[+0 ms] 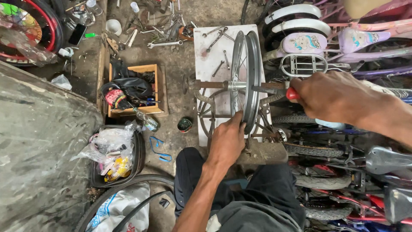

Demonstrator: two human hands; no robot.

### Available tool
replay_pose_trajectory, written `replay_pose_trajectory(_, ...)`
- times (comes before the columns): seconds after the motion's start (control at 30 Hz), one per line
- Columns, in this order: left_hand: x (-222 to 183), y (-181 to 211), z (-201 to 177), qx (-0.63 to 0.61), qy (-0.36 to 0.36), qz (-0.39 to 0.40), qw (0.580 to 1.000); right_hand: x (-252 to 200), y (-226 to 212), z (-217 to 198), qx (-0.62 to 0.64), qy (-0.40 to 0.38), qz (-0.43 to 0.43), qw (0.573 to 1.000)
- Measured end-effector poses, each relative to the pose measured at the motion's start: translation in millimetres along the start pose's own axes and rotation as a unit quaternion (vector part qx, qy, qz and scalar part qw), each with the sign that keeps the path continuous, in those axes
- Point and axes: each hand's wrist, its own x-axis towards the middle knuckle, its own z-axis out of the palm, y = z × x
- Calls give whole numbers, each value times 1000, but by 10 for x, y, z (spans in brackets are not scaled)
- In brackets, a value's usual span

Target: Adjusting or repairing spokes on a bicycle wheel using pliers while the wheel is mounted on a truing stand.

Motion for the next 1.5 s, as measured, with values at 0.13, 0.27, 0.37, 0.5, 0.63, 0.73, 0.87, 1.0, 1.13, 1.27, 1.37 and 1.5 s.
replay_pose_trajectory(0.13, 1, 35, -24, -6, -8, -6, 1000, -38, -73, -40, -30, -33, 24, 999)
replay_pose_trajectory(0.27, -7, -28, 18, 2, 20, 26, 999, -81, -51, -80, -26, 3, 8, 1000)
replay_pose_trajectory(0.37, -7, -23, 12, -7, 10, 16, 1000, -95, -92, -135, -12, -5, 23, 1000)
replay_pose_trajectory(0.5, 1, 8, -12, -4, -3, -5, 1000, -43, -31, -117, -3, 3, 17, 1000)
replay_pose_trajectory(0.63, -3, 28, -30, -7, 2, 1, 1000, -162, -123, -226, 6, -17, 21, 1000)
replay_pose_trajectory(0.73, 10, -5, -9, -10, 3, 2, 1000, -43, -31, -50, 29, -12, 19, 999)
replay_pose_trajectory(0.87, 10, 4, -12, -9, 0, -1, 1000, 63, 58, 127, 58, 9, -12, 998)
replay_pose_trajectory(1.0, -1, 24, -35, -11, 13, 13, 1000, 25, 22, 72, 3, 3, -5, 1000)
replay_pose_trajectory(1.13, 5, 56, -56, -15, 11, 9, 1000, 201, 221, 298, 60, 6, -31, 998)
replay_pose_trajectory(1.27, 0, 4, -20, -13, 19, 20, 1000, 316, 296, 414, 77, 67, -111, 988)
replay_pose_trajectory(1.37, 7, -43, 11, -3, 26, 34, 999, 297, 233, 302, 81, -5, -78, 994)
replay_pose_trajectory(1.5, 22, -29, 21, -8, -3, 11, 1000, 272, 204, 257, 118, -14, -41, 992)
